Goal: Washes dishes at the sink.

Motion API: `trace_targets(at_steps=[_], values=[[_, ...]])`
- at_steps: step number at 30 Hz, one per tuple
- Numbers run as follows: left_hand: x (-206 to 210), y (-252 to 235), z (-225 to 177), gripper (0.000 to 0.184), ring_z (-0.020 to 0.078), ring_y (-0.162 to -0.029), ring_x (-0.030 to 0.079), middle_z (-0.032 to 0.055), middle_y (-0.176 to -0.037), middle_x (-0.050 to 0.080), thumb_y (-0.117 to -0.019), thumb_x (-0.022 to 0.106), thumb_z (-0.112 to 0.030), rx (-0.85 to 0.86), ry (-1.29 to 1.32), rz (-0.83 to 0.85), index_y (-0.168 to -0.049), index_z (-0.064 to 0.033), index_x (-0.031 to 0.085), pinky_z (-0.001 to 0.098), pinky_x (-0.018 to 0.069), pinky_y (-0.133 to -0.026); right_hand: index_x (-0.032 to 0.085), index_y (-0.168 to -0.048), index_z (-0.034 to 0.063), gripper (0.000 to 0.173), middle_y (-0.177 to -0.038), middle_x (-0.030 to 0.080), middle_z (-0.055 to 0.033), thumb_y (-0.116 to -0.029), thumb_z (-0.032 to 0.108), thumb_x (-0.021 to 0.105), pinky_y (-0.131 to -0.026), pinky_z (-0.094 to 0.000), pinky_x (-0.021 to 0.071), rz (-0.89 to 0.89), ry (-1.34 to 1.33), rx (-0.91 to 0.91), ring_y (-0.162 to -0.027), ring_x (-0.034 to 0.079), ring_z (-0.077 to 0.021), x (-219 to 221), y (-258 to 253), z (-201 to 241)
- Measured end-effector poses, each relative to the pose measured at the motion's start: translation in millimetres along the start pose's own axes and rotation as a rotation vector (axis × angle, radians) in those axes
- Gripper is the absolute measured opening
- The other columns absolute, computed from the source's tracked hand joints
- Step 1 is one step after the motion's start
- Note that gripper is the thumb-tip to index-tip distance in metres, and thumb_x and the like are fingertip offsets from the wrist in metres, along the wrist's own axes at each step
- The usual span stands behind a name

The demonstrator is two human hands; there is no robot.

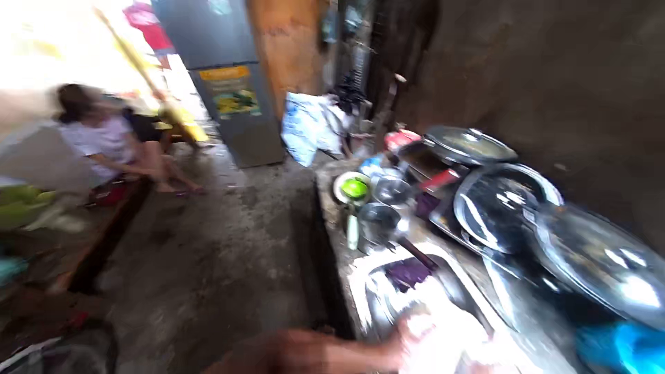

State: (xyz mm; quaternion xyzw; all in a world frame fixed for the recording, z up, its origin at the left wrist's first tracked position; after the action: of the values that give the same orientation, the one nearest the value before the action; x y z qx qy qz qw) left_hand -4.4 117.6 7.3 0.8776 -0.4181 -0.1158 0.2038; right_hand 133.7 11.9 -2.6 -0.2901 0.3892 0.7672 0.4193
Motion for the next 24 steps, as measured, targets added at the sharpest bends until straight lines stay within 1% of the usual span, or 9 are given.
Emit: trace_targets(at_steps=[2,5,9,12,14,17,21,22,24], values=[[0,-22,20,0.045,0.0236,-0.130,0.056,0.0243,-0.137,0.060,-0.1062,0.054,-0.019,0.092,0.024,-0.046,-0.140,0.0106,0.050,0.0332,0.0420,-0.113,0.051,-0.136,-0.0151,0.044,-0.130,0.058,-0.0388,-0.0999,0.009,0.060,-0.106,-0.0637,0.0435,-0.107,-0.066,-0.022,-0.123,0.057,-0.0518,45,-23,-59],[10,-52,17,0.039,0.0208,-0.120,0.062,0.0222,-0.127,0.066,-0.1035,0.058,-0.016,0.219,0.096,-0.140,-0.131,0.0111,0.058,0.0352,0.0477,-0.107,0.053,-0.138,-0.0137,0.048,-0.136,0.057,-0.0344,-0.0972,0.009,0.063,-0.114,-0.0530,0.0410,0.122,-0.117,-0.032,-0.131,0.054,-0.0438,87,-3,-64],[13,-75,11,0.030,0.0133,-0.107,0.067,0.0173,-0.118,0.069,-0.1056,0.052,-0.010,0.245,0.199,-0.130,-0.126,0.0107,0.061,0.0307,0.0541,-0.097,0.060,-0.140,-0.0007,0.044,-0.136,0.064,-0.0212,-0.1056,0.023,0.046,-0.112,-0.0526,0.0438,0.200,0.003,-0.372,-0.130,0.060,-0.0363,89,48,-41],[9,-72,26,0.031,0.0114,-0.106,0.066,0.0152,-0.118,0.069,-0.1073,0.050,-0.012,0.181,0.217,-0.095,-0.127,0.0103,0.060,0.0306,0.0546,-0.096,0.047,-0.152,0.0028,0.055,-0.134,0.062,-0.0249,-0.1020,0.025,0.052,-0.107,-0.0565,0.0454,0.265,0.248,-0.128,-0.128,0.058,-0.0410,70,26,-86],[15,-62,38,0.031,0.0107,-0.103,0.066,0.0138,-0.115,0.069,-0.1075,0.051,-0.015,0.129,0.167,-0.056,-0.123,0.0099,0.061,0.0308,0.0549,-0.093,0.034,-0.158,-0.0004,0.061,-0.146,0.054,-0.0267,-0.1017,0.015,0.050,-0.111,-0.0563,0.0428,0.125,0.188,-0.051,-0.134,0.053,-0.0415,49,2,-107],[36,-47,44,0.030,0.0078,-0.094,0.066,0.0095,-0.104,0.070,-0.1082,0.050,-0.019,0.085,0.084,0.027,-0.117,0.0073,0.064,0.0286,0.0557,-0.087,0.050,-0.149,-0.0010,0.047,-0.140,0.061,-0.0234,-0.1038,0.015,0.049,-0.111,-0.0514,0.0454,-0.093,-0.020,-0.147,-0.130,0.059,-0.0371,35,-15,-81],[51,-63,39,0.055,0.0178,-0.076,0.062,0.0120,-0.090,0.063,-0.1112,0.035,-0.045,-0.080,0.007,-0.002,-0.115,0.0037,0.060,0.0392,0.0552,-0.068,0.044,-0.151,-0.0048,0.056,-0.146,0.053,-0.0280,-0.1013,0.018,0.056,-0.117,-0.0558,0.0361,0.251,-0.111,-0.339,-0.139,0.049,-0.0421,59,25,-18],[48,-71,36,0.058,0.0227,-0.087,0.064,0.0167,-0.101,0.065,-0.1107,0.035,-0.048,-0.121,0.033,0.004,-0.123,0.0038,0.060,0.0449,0.0556,-0.077,0.041,-0.153,-0.0030,0.057,-0.150,0.050,-0.0258,-0.1026,0.020,0.054,-0.118,-0.0553,0.0357,0.315,-0.084,-0.400,-0.141,0.047,-0.0402,65,36,-10],[39,-86,31,0.042,0.0189,-0.101,0.065,0.0141,-0.117,0.067,-0.1101,0.046,-0.032,-0.143,0.130,0.033,-0.134,-0.0002,0.058,0.0405,0.0559,-0.086,0.040,-0.157,0.0070,0.056,-0.149,0.053,-0.0211,-0.1063,0.029,0.050,-0.113,-0.0551,0.0423,0.365,0.006,-0.457,-0.138,0.051,-0.0368,74,59,-11]])
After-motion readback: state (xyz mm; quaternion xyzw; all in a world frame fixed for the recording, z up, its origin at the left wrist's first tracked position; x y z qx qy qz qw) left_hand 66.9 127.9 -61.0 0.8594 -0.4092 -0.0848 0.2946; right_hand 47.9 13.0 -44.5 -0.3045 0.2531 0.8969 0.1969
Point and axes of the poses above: each hand's wrist, its own y-axis away from the middle knuckle, its own x-axis out of the palm, z = x × y, the point moved 6 cm from there along -y, towards the middle knuckle
